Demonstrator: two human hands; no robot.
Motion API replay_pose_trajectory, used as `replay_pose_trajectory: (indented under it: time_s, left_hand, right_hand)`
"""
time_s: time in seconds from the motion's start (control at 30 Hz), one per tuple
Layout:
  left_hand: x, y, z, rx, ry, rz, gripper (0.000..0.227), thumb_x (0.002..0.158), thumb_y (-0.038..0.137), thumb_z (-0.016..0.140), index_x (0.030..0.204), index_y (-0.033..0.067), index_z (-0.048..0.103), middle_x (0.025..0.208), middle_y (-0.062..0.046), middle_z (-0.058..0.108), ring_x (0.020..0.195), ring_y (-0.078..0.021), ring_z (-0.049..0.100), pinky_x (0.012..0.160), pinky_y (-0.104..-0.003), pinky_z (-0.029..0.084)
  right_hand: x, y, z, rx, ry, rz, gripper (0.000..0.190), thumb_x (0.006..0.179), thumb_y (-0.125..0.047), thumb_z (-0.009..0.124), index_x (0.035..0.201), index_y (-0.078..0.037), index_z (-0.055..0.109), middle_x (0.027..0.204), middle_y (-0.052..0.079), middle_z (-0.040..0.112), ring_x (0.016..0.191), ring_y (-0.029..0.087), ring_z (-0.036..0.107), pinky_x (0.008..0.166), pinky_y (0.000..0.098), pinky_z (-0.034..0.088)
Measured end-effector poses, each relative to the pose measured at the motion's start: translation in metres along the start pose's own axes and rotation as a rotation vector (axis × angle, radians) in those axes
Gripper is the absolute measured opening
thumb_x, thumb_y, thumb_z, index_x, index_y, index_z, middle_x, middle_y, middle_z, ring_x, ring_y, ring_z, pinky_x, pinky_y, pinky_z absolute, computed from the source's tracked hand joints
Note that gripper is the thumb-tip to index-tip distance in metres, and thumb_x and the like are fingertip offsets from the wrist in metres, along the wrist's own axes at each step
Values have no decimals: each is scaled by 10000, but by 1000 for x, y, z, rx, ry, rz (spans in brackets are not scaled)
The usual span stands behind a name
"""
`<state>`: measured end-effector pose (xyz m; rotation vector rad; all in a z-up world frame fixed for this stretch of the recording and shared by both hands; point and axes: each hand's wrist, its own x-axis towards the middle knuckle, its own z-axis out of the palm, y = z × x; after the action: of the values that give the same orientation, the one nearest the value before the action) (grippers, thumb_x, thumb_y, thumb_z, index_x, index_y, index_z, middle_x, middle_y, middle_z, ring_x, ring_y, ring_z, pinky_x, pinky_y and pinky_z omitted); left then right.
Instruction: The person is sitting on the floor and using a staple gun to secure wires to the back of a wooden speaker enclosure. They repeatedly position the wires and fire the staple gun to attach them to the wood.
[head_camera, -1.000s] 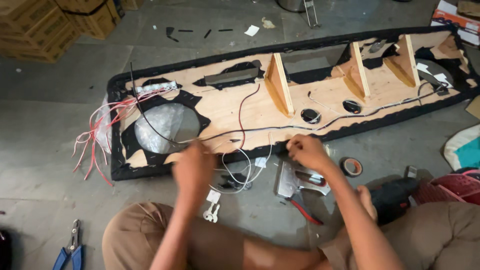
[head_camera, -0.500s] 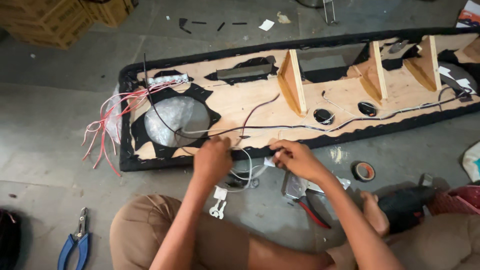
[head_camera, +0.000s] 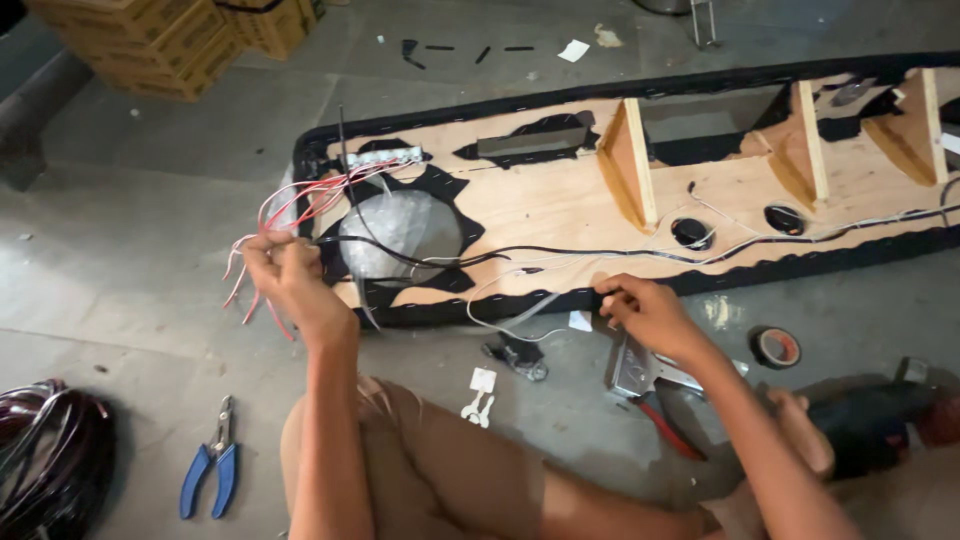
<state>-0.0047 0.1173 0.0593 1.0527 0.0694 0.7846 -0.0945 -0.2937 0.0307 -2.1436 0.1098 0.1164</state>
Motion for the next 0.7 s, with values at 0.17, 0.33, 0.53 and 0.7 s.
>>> replay_pose_trajectory:
  time_s: [0.17,0.33,0.53,0.7]
  left_hand:
    - [23,31,-35,-113,336,-103,203,929,-4,503,1114,72,471,780,2,497,619,-93,446,549,-274,412]
    - [19,76,-61,-19,414,105,245,1003,-11,402,1221,87,449,797,3,467,628,-87,430,525,-280,399]
    - [31,91,-72,156,372,249,277,1067,-18,342,1309,100,407,1016,-70,542,807,-122,528,657,-276,487]
    - [12,60,-68,1281,327,373,534,894,131,691,1369,129,448,1337,-208,439,1235,-320,564,992,-494,497]
  right_hand:
    - [2,8,2,-56,-4,12,285,937,-82,590,1200,-43,693,911,79,776,721,148,720,702,303,582]
    - [2,5,1,-65,-5,-15,258,937,-91,594,1169,-65,704,864,75,773,710,126,710,692,287,574]
    - [-5,-3,4,-200,71,-103,254,867,-94,694,1120,-71,671,782,75,718,651,183,648,639,330,521]
    - [-5,-13,2,-213,24,-42,238,889,-123,687,1123,-93,657,750,89,731,664,214,666,654,350,523]
